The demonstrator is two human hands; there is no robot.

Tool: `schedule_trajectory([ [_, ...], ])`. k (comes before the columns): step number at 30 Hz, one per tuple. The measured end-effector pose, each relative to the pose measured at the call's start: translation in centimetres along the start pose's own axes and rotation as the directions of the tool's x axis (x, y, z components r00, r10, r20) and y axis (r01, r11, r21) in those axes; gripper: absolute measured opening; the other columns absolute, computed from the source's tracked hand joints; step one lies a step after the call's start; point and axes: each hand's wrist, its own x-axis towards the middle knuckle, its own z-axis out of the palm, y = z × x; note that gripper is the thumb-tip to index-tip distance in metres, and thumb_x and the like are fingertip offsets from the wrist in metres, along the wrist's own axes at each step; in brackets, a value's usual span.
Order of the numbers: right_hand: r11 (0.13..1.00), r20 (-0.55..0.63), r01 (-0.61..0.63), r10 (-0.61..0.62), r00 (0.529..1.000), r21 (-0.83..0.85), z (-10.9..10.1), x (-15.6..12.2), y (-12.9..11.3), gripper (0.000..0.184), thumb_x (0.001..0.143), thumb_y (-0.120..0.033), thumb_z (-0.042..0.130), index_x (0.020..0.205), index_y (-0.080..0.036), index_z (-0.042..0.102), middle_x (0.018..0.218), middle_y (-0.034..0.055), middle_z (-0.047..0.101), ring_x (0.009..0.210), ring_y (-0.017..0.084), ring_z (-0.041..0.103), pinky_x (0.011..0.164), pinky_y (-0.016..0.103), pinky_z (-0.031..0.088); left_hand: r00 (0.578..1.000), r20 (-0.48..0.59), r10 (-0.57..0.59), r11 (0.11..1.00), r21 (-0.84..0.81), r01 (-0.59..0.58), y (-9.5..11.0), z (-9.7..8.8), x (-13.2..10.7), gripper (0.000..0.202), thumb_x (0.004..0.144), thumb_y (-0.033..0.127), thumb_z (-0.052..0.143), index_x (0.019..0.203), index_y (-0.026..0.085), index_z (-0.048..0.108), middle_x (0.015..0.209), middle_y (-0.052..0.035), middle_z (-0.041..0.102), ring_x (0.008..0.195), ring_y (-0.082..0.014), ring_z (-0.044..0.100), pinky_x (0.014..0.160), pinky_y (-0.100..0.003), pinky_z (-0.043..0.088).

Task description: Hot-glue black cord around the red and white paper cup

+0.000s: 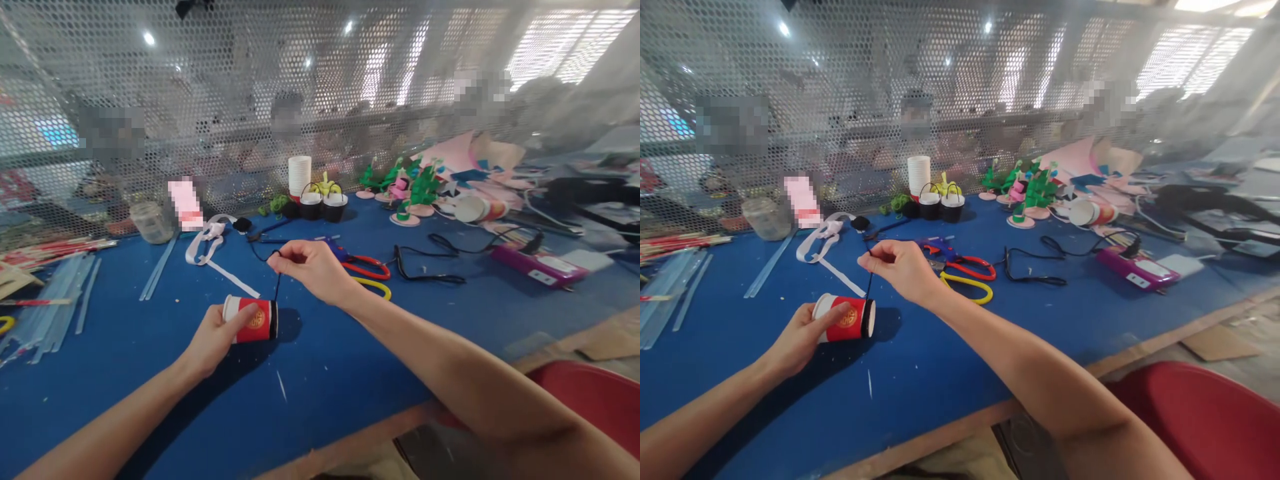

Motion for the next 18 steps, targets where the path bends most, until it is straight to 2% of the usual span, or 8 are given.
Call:
schedule_trajectory([
  [3, 1.0, -0.023, 0.011, -0.011, 1.0, -0.019, 0.1, 0.0, 0.4, 0.02, 0.067, -0.034, 0.058, 0.06, -0.015, 0.054, 0.056, -0.0036, 0.051, 0.051, 0.007, 0.043, 0.051, 0.02, 0.037, 1.0, -0.001, 0.005, 0.998, 0.061, -0.005, 0.2, 0.2, -0.3, 0.029, 0.062, 0.04, 0.061, 0.053, 0.014, 0.053, 0.043, 0.0034, 0.049, 0.039, -0.0085, 0.041, 0.042, -0.021, 0.032],
  [10, 0.994, -0.012, 0.011, -0.012, 1.0, -0.112, 0.4, 0.1, 1.2, 0.02, 0.069, -0.032, 0.056, 0.06, -0.014, 0.054, 0.056, -0.0026, 0.052, 0.051, 0.007, 0.044, 0.051, 0.02, 0.037, 0.992, 0.059, 0.109, 0.978, 0.175, -0.117, 0.4, 0.6, -1.1, 0.032, 0.065, 0.039, 0.056, 0.045, 0.015, 0.048, 0.04, 0.0052, 0.041, 0.039, -0.0059, 0.03, 0.037, -0.019, 0.023],
  [18, 0.981, 0.007, -0.036, 0.038, 0.999, -0.192, 0.5, 0.1, 1.3, 0.02, 0.069, -0.03, 0.056, 0.058, -0.013, 0.054, 0.052, -0.0029, 0.05, 0.048, 0.006, 0.04, 0.048, 0.019, 0.033, 0.987, 0.049, 0.156, 0.962, 0.22, -0.163, 0.8, 0.8, -1.7, 0.03, 0.063, 0.038, 0.057, 0.045, 0.015, 0.047, 0.042, 0.0043, 0.038, 0.041, -0.0064, 0.028, 0.038, -0.02, 0.022],
])
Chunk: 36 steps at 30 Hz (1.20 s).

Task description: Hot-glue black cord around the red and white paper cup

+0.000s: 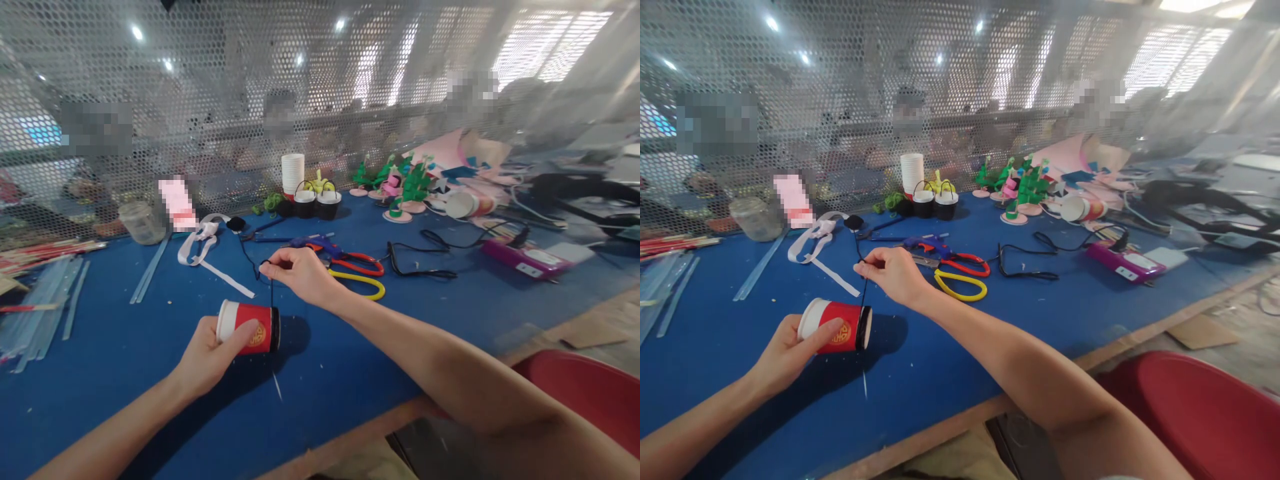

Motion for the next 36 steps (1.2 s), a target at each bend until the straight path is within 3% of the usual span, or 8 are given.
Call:
schedule_trajectory([
  [18, 0.992, 0.126, -0.099, 0.107, 0.986, -0.073, 1.0, -0.4, 0.4, 0.018, 0.067, -0.025, 0.058, 0.055, -0.013, 0.056, 0.05, -0.0035, 0.048, 0.05, 0.007, 0.04, 0.048, 0.019, 0.031, 0.99, -0.052, 0.132, 0.984, 0.124, -0.125, -0.3, -0.4, -0.5, 0.035, 0.067, 0.038, 0.052, 0.041, 0.017, 0.04, 0.04, 0.0046, 0.032, 0.039, -0.0065, 0.026, 0.037, -0.021, 0.021],
  [29, 0.983, 0.195, -0.181, 0.185, 0.963, -0.038, 1.3, -0.5, 0.4, 0.017, 0.067, -0.025, 0.058, 0.057, -0.012, 0.056, 0.05, -0.0048, 0.046, 0.048, 0.006, 0.037, 0.046, 0.019, 0.029, 0.977, -0.112, 0.18, 0.981, 0.096, -0.17, -0.5, -0.6, -0.5, 0.03, 0.067, 0.034, 0.055, 0.045, 0.014, 0.049, 0.04, 0.004, 0.037, 0.038, -0.0061, 0.029, 0.035, -0.019, 0.024],
  [36, 0.986, 0.153, -0.169, 0.169, 0.974, -0.014, 0.9, -0.3, 0.5, 0.018, 0.067, -0.024, 0.058, 0.055, -0.013, 0.055, 0.05, -0.0036, 0.049, 0.047, 0.006, 0.04, 0.047, 0.019, 0.031, 0.969, -0.164, 0.186, 0.982, 0.046, -0.181, -0.3, -0.3, -0.7, 0.033, 0.066, 0.035, 0.056, 0.042, 0.014, 0.046, 0.04, 0.0042, 0.035, 0.038, -0.0058, 0.028, 0.036, -0.019, 0.022],
])
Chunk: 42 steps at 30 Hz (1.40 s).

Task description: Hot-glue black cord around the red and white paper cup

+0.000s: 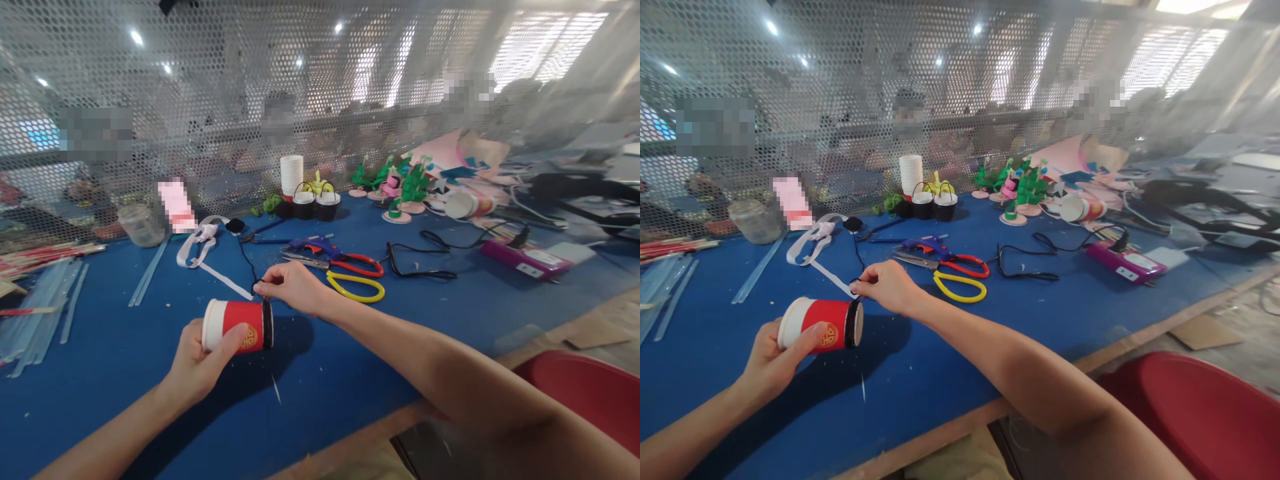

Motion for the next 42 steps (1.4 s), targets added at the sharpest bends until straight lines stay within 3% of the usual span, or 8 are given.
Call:
schedule_trajectory([
  [10, 0.999, -0.014, 0.044, -0.044, 0.999, -0.022, 0.0, 0.2, 0.0, 0.017, 0.067, -0.024, 0.058, 0.054, -0.013, 0.055, 0.05, -0.0032, 0.049, 0.048, 0.007, 0.041, 0.048, 0.02, 0.031, 0.999, 0.038, -0.006, 1.0, -0.027, 0.007, 0.0, -0.2, 0.3, 0.028, 0.062, 0.029, 0.06, 0.04, 0.014, 0.049, 0.037, 0.0046, 0.036, 0.036, -0.0051, 0.028, 0.034, -0.018, 0.021],
  [14, 0.999, 0.018, 0.006, -0.005, 1.0, -0.038, 0.7, 0.1, 0.4, 0.016, 0.065, -0.024, 0.06, 0.054, -0.013, 0.056, 0.048, -0.0046, 0.046, 0.046, 0.006, 0.038, 0.045, 0.019, 0.029, 0.991, -0.009, -0.133, 0.979, -0.159, 0.13, -0.1, -0.1, 0.4, 0.026, 0.057, 0.028, 0.066, 0.04, 0.013, 0.053, 0.036, 0.0045, 0.04, 0.034, -0.0044, 0.031, 0.032, -0.016, 0.023],
  [17, 0.998, 0.082, -0.064, 0.066, 0.994, -0.02, 1.1, 0.1, 1.1, 0.01, 0.067, -0.02, 0.057, 0.061, -0.013, 0.059, 0.051, -0.0038, 0.051, 0.043, 0.006, 0.039, 0.043, 0.019, 0.03, 0.956, -0.036, -0.291, 0.886, -0.388, 0.255, 0.1, 0.1, 0.8, 0.022, 0.052, 0.031, 0.07, 0.045, 0.013, 0.059, 0.037, 0.0026, 0.05, 0.034, -0.0071, 0.041, 0.033, -0.017, 0.033],
  [19, 0.996, 0.105, -0.089, 0.091, 0.99, -0.025, 1.0, 0.3, 1.5, 0.006, 0.068, -0.019, 0.055, 0.066, -0.014, 0.059, 0.053, -0.0025, 0.054, 0.043, 0.007, 0.042, 0.043, 0.019, 0.032, 0.927, -0.107, -0.359, 0.796, -0.555, 0.244, 0.5, 0.1, 1.3, 0.019, 0.047, 0.028, 0.073, 0.05, 0.014, 0.061, 0.043, 0.002, 0.056, 0.039, -0.0086, 0.048, 0.039, -0.017, 0.04],
  [23, 0.997, 0.001, -0.031, 0.031, 1.0, -0.069, 0.2, 0.5, 1.2, 0.019, 0.075, -0.031, 0.049, 0.07, -0.014, 0.054, 0.057, 0.0004, 0.055, 0.05, 0.009, 0.047, 0.048, 0.021, 0.036, 0.9, -0.105, -0.423, 0.673, -0.702, 0.234, 0.8, -0.2, 2.6, 0.015, 0.05, 0.023, 0.072, 0.053, 0.013, 0.061, 0.046, 0.0028, 0.058, 0.041, -0.0073, 0.05, 0.041, -0.016, 0.042],
  [27, 0.978, -0.032, 0.168, -0.173, 0.984, -0.122, 0.1, -0.6, -0.1, 0.028, 0.081, -0.039, 0.039, 0.067, -0.016, 0.049, 0.058, -0.001, 0.051, 0.052, 0.009, 0.045, 0.051, 0.021, 0.035, 0.858, -0.097, -0.504, 0.645, -0.703, 0.299, 0.3, -0.5, 3.1, 0.012, 0.061, 0.022, 0.063, 0.056, 0.012, 0.059, 0.044, 0.0023, 0.056, 0.037, -0.0081, 0.048, 0.034, -0.016, 0.038],
  [33, 0.872, 0.113, 0.371, -0.354, 0.929, -0.318, 1.3, -2.1, -0.8, 0.032, 0.061, -0.042, 0.065, 0.068, -0.017, 0.046, 0.066, -0.0016, 0.05, 0.058, 0.009, 0.043, 0.053, 0.021, 0.034, 0.839, -0.07, -0.539, 0.636, -0.687, 0.352, 0.5, -0.4, 3.0, 0.017, 0.071, 0.021, 0.053, 0.058, 0.011, 0.057, 0.042, 0.0012, 0.053, 0.034, -0.0084, 0.046, 0.032, -0.017, 0.036],
  [42, 0.748, 0.158, 0.256, -0.202, 0.967, -0.612, 1.3, -1.8, -0.4, 0.036, 0.068, -0.053, 0.054, 0.065, -0.016, 0.053, 0.064, 0.0022, 0.055, 0.058, 0.014, 0.048, 0.049, 0.024, 0.027, 0.834, -0.073, -0.547, 0.622, -0.702, 0.347, 0.6, -0.2, 3.0, 0.013, 0.068, 0.018, 0.054, 0.058, 0.011, 0.057, 0.044, 0.0009, 0.054, 0.035, -0.0093, 0.048, 0.034, -0.019, 0.039],
])
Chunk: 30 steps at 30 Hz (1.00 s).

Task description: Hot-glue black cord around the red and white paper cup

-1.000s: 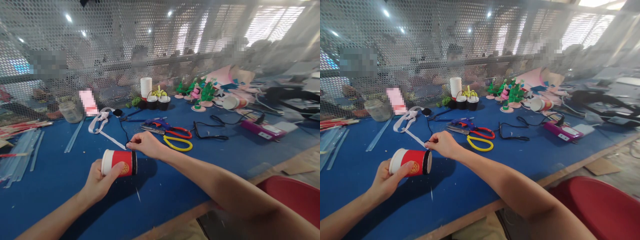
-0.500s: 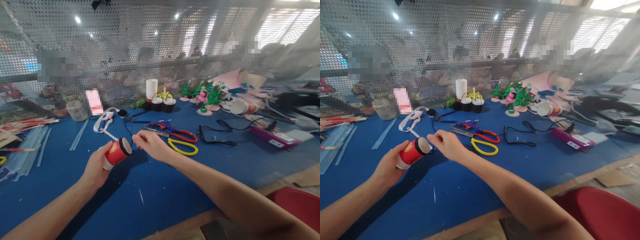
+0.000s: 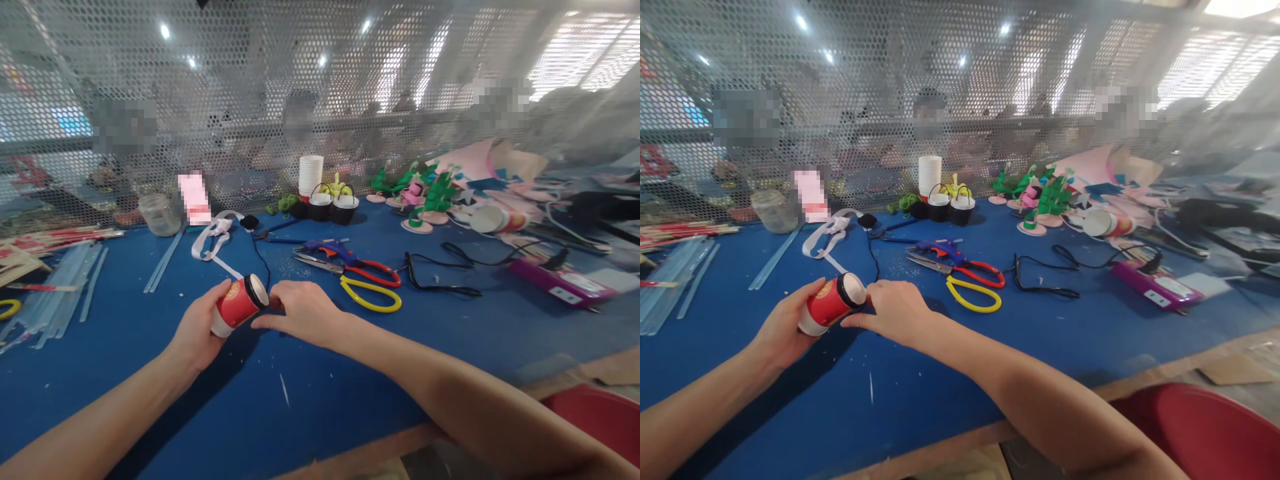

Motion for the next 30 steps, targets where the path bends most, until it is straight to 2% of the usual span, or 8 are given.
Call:
schedule_trajectory([
  [4, 0.993, 0.036, 0.101, -0.099, 0.994, -0.063, -0.5, 0.1, 0.3, 0.022, 0.079, -0.034, 0.05, 0.066, -0.017, 0.057, 0.069, 0.004, 0.058, 0.067, 0.015, 0.053, 0.055, 0.025, 0.03, 0.999, 0.026, 0.022, 1.0, 0.01, -0.022, -0.2, -0.4, 0.3, 0.012, 0.066, 0.02, 0.058, 0.06, 0.011, 0.058, 0.045, 0.0015, 0.055, 0.037, -0.0088, 0.049, 0.037, -0.019, 0.04],
  [8, 0.995, -0.094, -0.069, 0.062, 0.994, -0.071, -1.7, 0.5, 1.2, 0.021, 0.08, -0.027, 0.049, 0.063, -0.016, 0.056, 0.069, 0.0057, 0.058, 0.066, 0.015, 0.052, 0.054, 0.025, 0.03, 0.997, 0.037, 0.065, 0.998, -0.019, -0.064, -0.3, -0.8, 0.8, 0.012, 0.062, 0.022, 0.063, 0.063, 0.01, 0.06, 0.051, 0.0004, 0.058, 0.041, -0.0093, 0.051, 0.04, -0.019, 0.041],
  [11, 0.988, -0.162, -0.074, 0.097, 0.982, 0.137, -2.1, 0.6, 1.3, 0.022, 0.082, -0.022, 0.043, 0.065, -0.015, 0.055, 0.069, 0.004, 0.058, 0.065, 0.013, 0.051, 0.057, 0.024, 0.032, 0.996, 0.027, 0.087, 0.996, -0.028, -0.086, -0.4, -0.8, 0.7, 0.012, 0.058, 0.02, 0.067, 0.058, 0.011, 0.059, 0.048, 0.0013, 0.057, 0.04, -0.0083, 0.049, 0.039, -0.018, 0.04],
  [15, 0.911, -0.061, 0.013, 0.013, 0.998, 0.412, -1.4, 0.0, 0.2, 0.02, 0.081, -0.03, 0.043, 0.07, -0.016, 0.054, 0.063, -0.0003, 0.054, 0.057, 0.009, 0.046, 0.052, 0.02, 0.033, 0.992, 0.034, 0.118, 0.993, 0.016, -0.119, -0.4, -0.5, 0.2, 0.019, 0.054, 0.024, 0.07, 0.054, 0.011, 0.058, 0.044, 0.003, 0.055, 0.038, -0.0065, 0.047, 0.038, -0.016, 0.037],
  [19, 0.867, -0.041, -0.005, 0.029, 0.999, 0.498, -0.7, -0.2, -0.2, 0.019, 0.076, -0.035, 0.05, 0.069, -0.017, 0.05, 0.059, -0.0029, 0.051, 0.051, 0.007, 0.042, 0.049, 0.019, 0.033, 0.991, 0.057, 0.122, 0.991, 0.041, -0.125, -0.6, -0.2, -0.3, 0.02, 0.054, 0.025, 0.071, 0.053, 0.01, 0.058, 0.044, 0.0024, 0.056, 0.038, -0.0058, 0.047, 0.038, -0.015, 0.036],
  [22, 0.867, -0.114, -0.06, 0.134, 0.984, 0.495, -1.0, 0.2, 0.6, 0.024, 0.08, -0.032, 0.041, 0.062, -0.017, 0.046, 0.056, -0.0021, 0.05, 0.05, 0.008, 0.044, 0.051, 0.021, 0.034, 0.989, 0.098, 0.112, 0.993, 0.036, -0.116, -0.7, -0.3, -0.4, 0.019, 0.053, 0.025, 0.072, 0.055, 0.011, 0.06, 0.046, 0.0019, 0.058, 0.039, -0.0065, 0.049, 0.041, -0.016, 0.038],
  [26, 0.866, -0.215, -0.1, 0.231, 0.949, 0.49, -1.7, 0.8, 1.6, 0.013, 0.079, -0.026, 0.041, 0.075, -0.016, 0.047, 0.073, 0.002, 0.056, 0.05, 0.007, 0.044, 0.052, 0.022, 0.037, 0.988, 0.104, 0.111, 0.993, 0.024, -0.114, -0.7, -0.5, -0.2, 0.017, 0.052, 0.024, 0.073, 0.055, 0.013, 0.06, 0.047, 0.0029, 0.06, 0.039, -0.0069, 0.05, 0.041, -0.016, 0.037],
  [30, 0.886, -0.073, -0.051, 0.095, 0.993, 0.461, -1.6, 0.7, 1.2, 0.027, 0.069, -0.019, 0.054, 0.096, -0.016, 0.049, 0.094, 0.0041, 0.057, 0.048, 0.005, 0.044, 0.052, 0.021, 0.037, 0.985, 0.122, 0.121, 0.99, 0.054, -0.128, -0.7, -0.7, -0.2, 0.017, 0.053, 0.025, 0.072, 0.057, 0.013, 0.062, 0.048, 0.0023, 0.061, 0.04, -0.0079, 0.051, 0.04, -0.017, 0.038],
])
